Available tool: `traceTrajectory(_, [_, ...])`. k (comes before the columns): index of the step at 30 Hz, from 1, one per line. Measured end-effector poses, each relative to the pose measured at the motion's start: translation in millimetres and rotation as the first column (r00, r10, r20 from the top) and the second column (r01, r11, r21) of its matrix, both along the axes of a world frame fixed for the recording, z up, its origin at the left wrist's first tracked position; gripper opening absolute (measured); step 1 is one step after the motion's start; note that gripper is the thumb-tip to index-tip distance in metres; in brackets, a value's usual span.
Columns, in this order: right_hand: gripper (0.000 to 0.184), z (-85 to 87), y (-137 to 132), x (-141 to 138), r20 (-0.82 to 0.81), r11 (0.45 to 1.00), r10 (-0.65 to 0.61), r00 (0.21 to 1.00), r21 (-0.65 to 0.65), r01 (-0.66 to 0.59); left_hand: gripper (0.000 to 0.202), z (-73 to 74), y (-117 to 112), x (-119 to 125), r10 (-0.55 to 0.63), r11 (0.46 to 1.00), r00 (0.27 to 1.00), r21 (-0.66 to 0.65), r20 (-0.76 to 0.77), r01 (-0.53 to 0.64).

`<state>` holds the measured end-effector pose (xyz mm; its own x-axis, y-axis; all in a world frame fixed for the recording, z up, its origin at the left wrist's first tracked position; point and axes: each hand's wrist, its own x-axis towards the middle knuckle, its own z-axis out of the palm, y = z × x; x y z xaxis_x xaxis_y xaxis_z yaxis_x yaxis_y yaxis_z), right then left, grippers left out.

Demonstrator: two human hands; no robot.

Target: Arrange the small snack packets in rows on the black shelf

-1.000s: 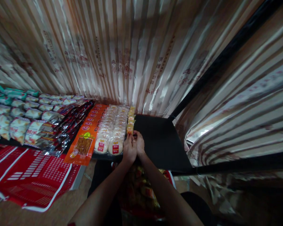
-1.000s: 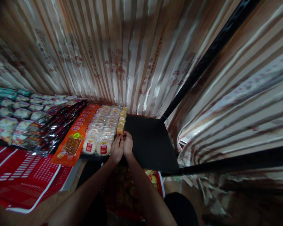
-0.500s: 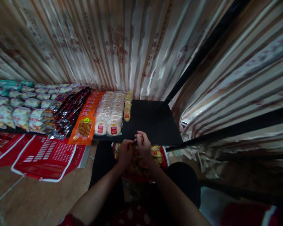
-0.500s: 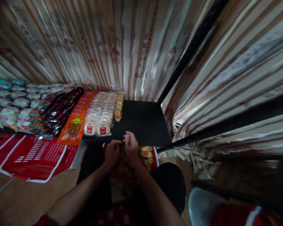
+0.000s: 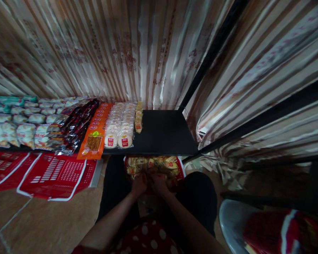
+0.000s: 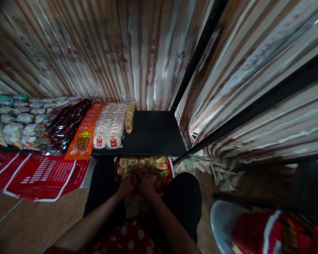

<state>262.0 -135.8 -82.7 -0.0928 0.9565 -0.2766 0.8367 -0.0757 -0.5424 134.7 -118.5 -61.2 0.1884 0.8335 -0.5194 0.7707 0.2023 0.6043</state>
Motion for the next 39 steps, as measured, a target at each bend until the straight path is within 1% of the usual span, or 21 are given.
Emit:
traceTrajectory(2, [0.033,-0.5,-1.1,-1.1,-0.033,1.000,0.010,0.999,0.016,-0.010,0.031,1.8,-1.0,3.3,0.025,1.000,0.999,-0.013,-0.024,-0.025])
traceTrajectory(4, [0.031,0.2,-1.5,-2.3,-0.073,0.999,-0.019,0.997,0.040,0.022,0.033,6.3,-1.1,6.1,0.053,0.998,0.998,-0.029,-0.026,-0.053])
traceTrajectory(8, [0.028,3.7,-3.5,-1.7,-0.119,0.989,-0.117,0.986,0.072,0.126,0.033,15.5,-2.6,10.4,0.073,0.997,0.997,-0.028,0.021,-0.072])
traceTrajectory(11, [0.029,12.5,-3.5,3.5,-0.124,0.977,-0.166,0.978,0.110,0.180,0.032,20.1,-4.5,12.6,0.060,0.998,0.994,-0.004,0.093,-0.060])
traceTrajectory(14, [0.036,31.8,2.3,14.2,-0.202,0.969,-0.200,0.959,0.107,0.225,0.030,26.1,-3.0,11.2,0.068,0.992,0.994,0.105,0.081,-0.076])
traceTrajectory(16, [0.043,49.5,9.6,23.1,-0.271,0.974,-0.176,0.946,0.095,0.208,0.035,31.5,0.8,8.4,0.078,0.980,0.996,0.178,0.049,-0.085])
traceTrajectory(17, [0.045,59.0,13.7,27.5,-0.294,0.977,-0.160,0.942,0.091,0.194,0.039,34.2,3.3,7.0,0.070,0.976,0.996,0.202,0.061,-0.081])
traceTrajectory(18, [0.046,68.5,17.9,31.4,-0.318,0.980,-0.139,0.938,0.091,0.176,0.041,36.8,6.0,6.1,0.058,0.972,0.993,0.221,0.099,-0.079])
traceTrajectory(20, [0.046,86.3,25.6,36.9,-0.369,0.984,-0.098,0.924,0.103,0.145,0.042,40.8,11.2,6.2,0.050,0.970,0.972,0.219,0.232,-0.102])
traceTrajectory(21, [0.047,93.9,28.8,38.2,-0.406,0.983,-0.087,0.910,0.111,0.144,0.041,42.4,13.5,7.7,0.075,0.972,0.947,0.189,0.312,-0.139])
traceTrajectory(23, [0.049,104.6,33.6,37.9,-0.521,0.975,-0.115,0.846,0.105,0.197,0.037,45.6,17.6,13.1,0.185,0.968,0.863,0.064,0.471,-0.242])
traceTrajectory(24, [0.051,107.3,35.2,36.5,-0.594,0.966,-0.148,0.791,0.086,0.246,0.036,47.7,19.4,16.8,0.255,0.956,0.804,-0.013,0.537,-0.294])
traceTrajectory(26, [0.053,107.9,37.4,32.3,-0.726,0.926,-0.234,0.647,0.036,0.375,0.033,53.4,23.2,24.9,0.373,0.915,0.670,-0.137,0.642,-0.378])
traceTrajectory(28, [0.049,104.4,38.4,27.5,-0.797,0.872,-0.296,0.526,-0.002,0.489,0.031,61.0,27.6,33.0,0.445,0.873,0.551,-0.205,0.706,-0.442])
traceTrajectory(30, [0.042,100.7,39.3,23.5,-0.818,0.830,-0.334,0.469,-0.020,0.558,0.027,68.7,32.9,40.5,0.474,0.843,0.465,-0.233,0.748,-0.485])
traceTrajectory(32, [0.037,99.8,42.1,21.2,-0.819,0.809,-0.349,0.456,-0.017,0.588,0.024,75.2,39.5,47.2,0.473,0.834,0.424,-0.238,0.772,-0.497])
traceTrajectory(33, [0.036,100.6,44.9,21.0,-0.816,0.801,-0.351,0.458,-0.008,0.599,0.023,78.0,43.5,50.1,0.464,0.839,0.425,-0.232,0.777,-0.492])
traceTrajectory(34, [0.034,102.2,48.9,21.5,-0.814,0.794,-0.349,0.465,0.006,0.608,0.022,80.8,48.1,52.6,0.453,0.847,0.447,-0.217,0.772,-0.485])
traceTrajectory(35, [0.033,104.3,54.3,22.7,-0.811,0.790,-0.343,0.474,0.024,0.612,0.022,83.8,53.4,54.7,0.440,0.855,0.491,-0.185,0.752,-0.484])
traceTrajectory(37, [0.033,108.4,69.3,27.4,-0.808,0.782,-0.330,0.487,0.055,0.621,0.022,91.3,65.7,57.8,0.389,0.871,0.640,-0.037,0.663,-0.490])
traceTrajectory(39, [0.035,111.0,89.2,34.8,-0.813,0.777,-0.317,0.489,0.074,0.625,0.025,100.9,79.6,60.6,0.326,0.874,0.802,0.164,0.500,-0.458])
